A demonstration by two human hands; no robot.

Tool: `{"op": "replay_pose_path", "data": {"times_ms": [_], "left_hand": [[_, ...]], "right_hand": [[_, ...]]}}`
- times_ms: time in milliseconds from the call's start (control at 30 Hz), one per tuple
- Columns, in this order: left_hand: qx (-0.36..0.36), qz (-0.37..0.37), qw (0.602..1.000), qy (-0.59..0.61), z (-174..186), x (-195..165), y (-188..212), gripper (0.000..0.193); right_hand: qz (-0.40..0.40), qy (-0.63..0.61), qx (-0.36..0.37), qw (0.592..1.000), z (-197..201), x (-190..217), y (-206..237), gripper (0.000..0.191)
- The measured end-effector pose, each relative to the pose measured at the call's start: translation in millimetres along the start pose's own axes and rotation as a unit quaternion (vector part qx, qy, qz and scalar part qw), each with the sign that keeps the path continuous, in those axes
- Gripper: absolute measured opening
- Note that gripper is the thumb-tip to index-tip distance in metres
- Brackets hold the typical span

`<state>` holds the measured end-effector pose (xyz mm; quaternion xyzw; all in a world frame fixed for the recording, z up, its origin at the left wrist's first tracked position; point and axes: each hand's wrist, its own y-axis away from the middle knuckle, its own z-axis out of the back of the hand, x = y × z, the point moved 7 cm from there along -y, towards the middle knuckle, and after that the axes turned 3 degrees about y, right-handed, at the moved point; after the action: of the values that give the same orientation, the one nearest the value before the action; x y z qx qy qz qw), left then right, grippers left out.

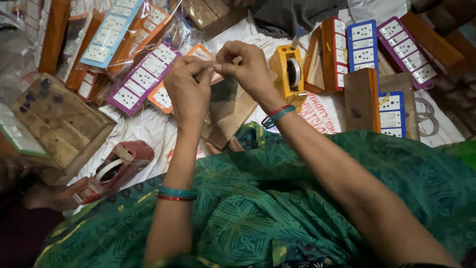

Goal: The person sits on the floor and wraps wooden electrical socket boards in clear plastic film. They use a handheld tape dispenser to apply tape to seal the plastic around each board, then place the finished items into a pile.

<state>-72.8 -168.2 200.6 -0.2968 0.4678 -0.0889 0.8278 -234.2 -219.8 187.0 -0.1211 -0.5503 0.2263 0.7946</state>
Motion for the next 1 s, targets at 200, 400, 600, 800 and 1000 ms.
{"op": "replay_pose_path", "data": {"times_ms": [200,400,600,800,1000], "left_hand": [[-0.074,0.234,0.958,0.151,-9.0,65.7,1.9,0.097],[0.06,0.372,0.835,0.401,-61.3,114.2,20.5,0.062],[0.058,0.142,0.962,0.224,-45.5,84.1,10.0,0.024],[-0.002,0.085,0.996,-0.007,-13.7,15.6,16.6,0.029],[0.044,-0.086,0.969,-0.226,-2.3,-46.1,29.2,0.051]], "right_hand": [[-0.171,-0.253,0.023,0.952,-12.0,-40.6,-7.9,0.025],[-0.244,-0.307,0.08,0.916,-18.9,-72.3,-6.3,0.008],[-0.228,-0.349,0.065,0.906,-17.1,-68.6,3.8,0.009],[-0.172,-0.307,0.036,0.935,-17.7,-63.6,14.6,0.011],[-0.055,-0.165,-0.026,0.984,-20.7,-39.0,7.2,0.012]]}}
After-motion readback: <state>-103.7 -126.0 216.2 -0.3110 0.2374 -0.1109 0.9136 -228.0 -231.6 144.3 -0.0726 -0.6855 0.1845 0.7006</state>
